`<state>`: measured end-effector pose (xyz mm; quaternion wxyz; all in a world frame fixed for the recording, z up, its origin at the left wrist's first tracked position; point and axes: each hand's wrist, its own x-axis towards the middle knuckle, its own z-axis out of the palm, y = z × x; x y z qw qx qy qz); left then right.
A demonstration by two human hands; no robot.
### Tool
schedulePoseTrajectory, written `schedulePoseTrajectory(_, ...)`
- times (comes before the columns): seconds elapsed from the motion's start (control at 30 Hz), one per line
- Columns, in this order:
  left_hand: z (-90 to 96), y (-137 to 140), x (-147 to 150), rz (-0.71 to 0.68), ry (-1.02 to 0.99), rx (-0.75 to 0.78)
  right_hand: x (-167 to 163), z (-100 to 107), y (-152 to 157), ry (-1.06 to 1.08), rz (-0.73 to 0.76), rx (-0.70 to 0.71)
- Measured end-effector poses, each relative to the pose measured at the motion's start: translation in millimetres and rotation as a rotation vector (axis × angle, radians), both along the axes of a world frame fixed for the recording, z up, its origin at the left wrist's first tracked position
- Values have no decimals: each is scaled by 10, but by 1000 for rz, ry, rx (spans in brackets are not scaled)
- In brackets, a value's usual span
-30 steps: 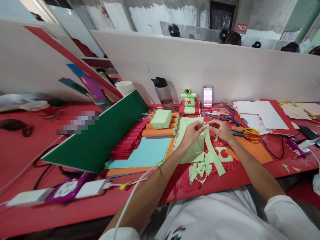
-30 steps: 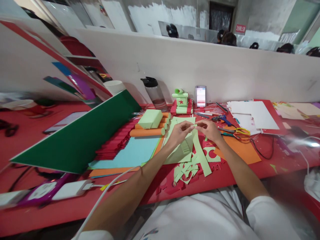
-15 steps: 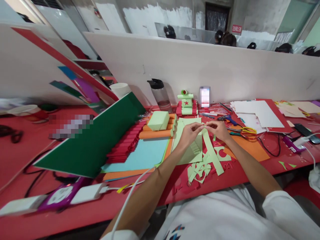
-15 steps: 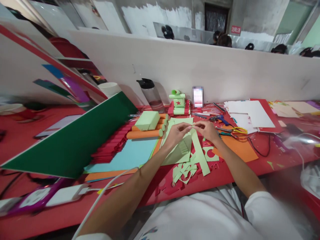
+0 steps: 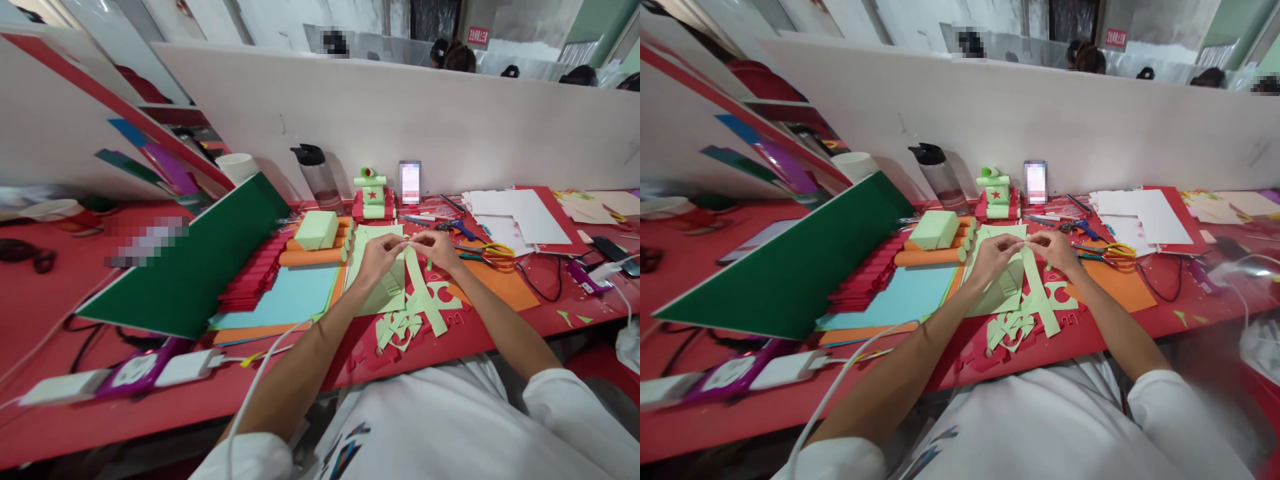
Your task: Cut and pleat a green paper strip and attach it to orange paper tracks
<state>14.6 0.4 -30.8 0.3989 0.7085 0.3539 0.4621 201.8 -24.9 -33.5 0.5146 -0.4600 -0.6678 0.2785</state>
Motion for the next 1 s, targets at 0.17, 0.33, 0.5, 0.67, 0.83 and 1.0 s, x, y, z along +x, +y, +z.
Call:
schedulePoseTrajectory(0.17,-48,19,31,-5,38,28,-1,4,-8,8,24,-42)
schedulePoseTrajectory(0.33,-43,49,67,2,114,92,-9,14,-17,-14,-1,-13)
schedulePoseTrajectory(0.5,8,91,124,2,206,157,-53,19,-24,-75,-77,36)
schedulePoseTrajectory(0.67,41,44,187,31,178,187,-40,-9,9,-70,-133,83)
schedulePoseTrajectory(0.83,-16,13,148,21,121,204,13,0,20,6,-45,33)
schedulePoseTrajectory(1.0,-82,38,107,6,101,242,18,13,9,-48,22,24)
